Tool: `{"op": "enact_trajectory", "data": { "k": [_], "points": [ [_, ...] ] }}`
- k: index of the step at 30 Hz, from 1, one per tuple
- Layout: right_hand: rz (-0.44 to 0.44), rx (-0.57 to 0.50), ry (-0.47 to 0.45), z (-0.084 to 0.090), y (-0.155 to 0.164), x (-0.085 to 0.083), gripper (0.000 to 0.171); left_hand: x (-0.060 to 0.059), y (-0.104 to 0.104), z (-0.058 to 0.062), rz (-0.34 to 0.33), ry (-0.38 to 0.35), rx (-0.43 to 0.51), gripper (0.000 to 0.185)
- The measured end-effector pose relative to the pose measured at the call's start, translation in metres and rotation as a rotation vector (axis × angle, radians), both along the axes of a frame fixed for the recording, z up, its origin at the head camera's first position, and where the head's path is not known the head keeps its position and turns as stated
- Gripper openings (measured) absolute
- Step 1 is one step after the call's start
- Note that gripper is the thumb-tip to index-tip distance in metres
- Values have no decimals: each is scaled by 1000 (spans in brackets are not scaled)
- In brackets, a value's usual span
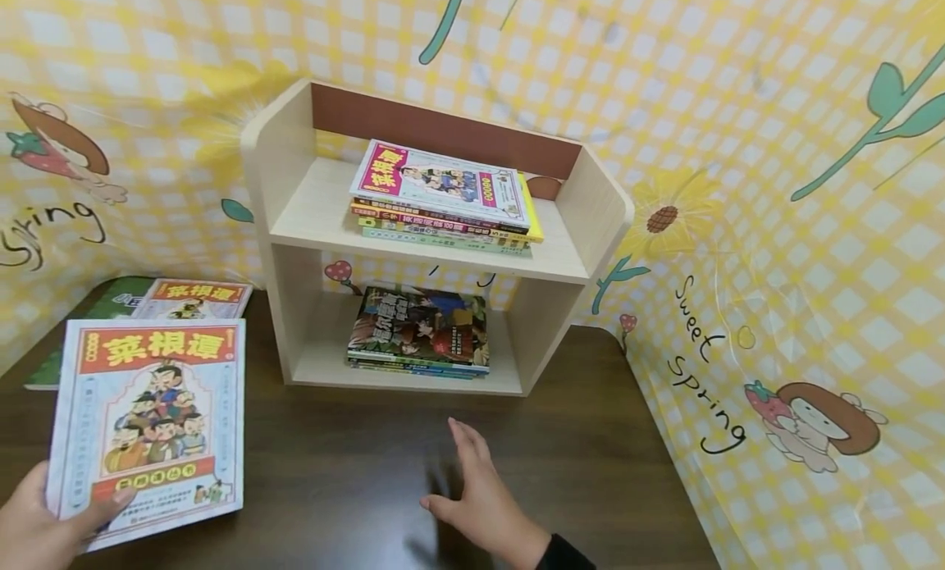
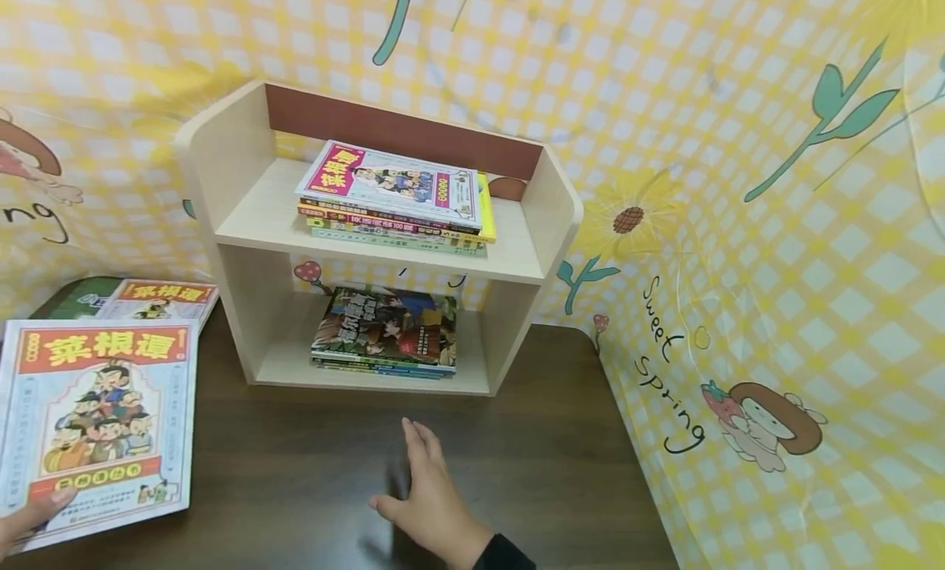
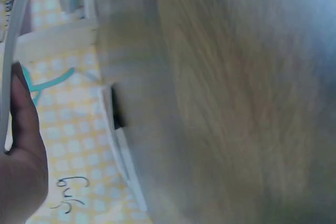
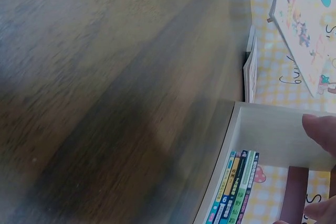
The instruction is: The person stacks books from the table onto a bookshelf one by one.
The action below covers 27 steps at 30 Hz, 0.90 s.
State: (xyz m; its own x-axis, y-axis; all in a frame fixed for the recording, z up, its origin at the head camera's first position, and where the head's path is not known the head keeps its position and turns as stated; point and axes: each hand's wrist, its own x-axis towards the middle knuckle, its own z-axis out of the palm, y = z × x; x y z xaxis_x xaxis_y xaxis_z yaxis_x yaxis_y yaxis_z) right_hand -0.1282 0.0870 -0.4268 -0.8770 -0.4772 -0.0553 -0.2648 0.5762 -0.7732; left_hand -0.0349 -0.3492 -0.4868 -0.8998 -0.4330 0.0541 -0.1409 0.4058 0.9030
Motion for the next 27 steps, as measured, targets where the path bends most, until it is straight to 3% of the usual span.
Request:
{"op": "enact_trajectory", "data": {
  "k": [6, 11, 16, 19, 24, 27],
  "points": [
    [-1, -29, -15, 5, -8, 2, 96, 5, 30, 22, -182, -5, 74, 53],
    [16, -99, -88, 14, -17, 7, 94, 1, 69, 44, -195, 1, 148, 54],
    [45, -220, -146, 19, -25, 12, 89, -9, 116, 56, -203, 49, 226, 53],
    [73, -326, -149, 22, -30, 15, 85, -15, 145, 59, -211, 69, 272, 62],
    [140, -638, -163, 24, -40, 19, 76, -25, 183, 60, -215, 111, 396, 62],
    [121, -777, -129, 24, -44, 20, 72, -29, 199, 64, -207, 106, 427, 62]
  ]
}}
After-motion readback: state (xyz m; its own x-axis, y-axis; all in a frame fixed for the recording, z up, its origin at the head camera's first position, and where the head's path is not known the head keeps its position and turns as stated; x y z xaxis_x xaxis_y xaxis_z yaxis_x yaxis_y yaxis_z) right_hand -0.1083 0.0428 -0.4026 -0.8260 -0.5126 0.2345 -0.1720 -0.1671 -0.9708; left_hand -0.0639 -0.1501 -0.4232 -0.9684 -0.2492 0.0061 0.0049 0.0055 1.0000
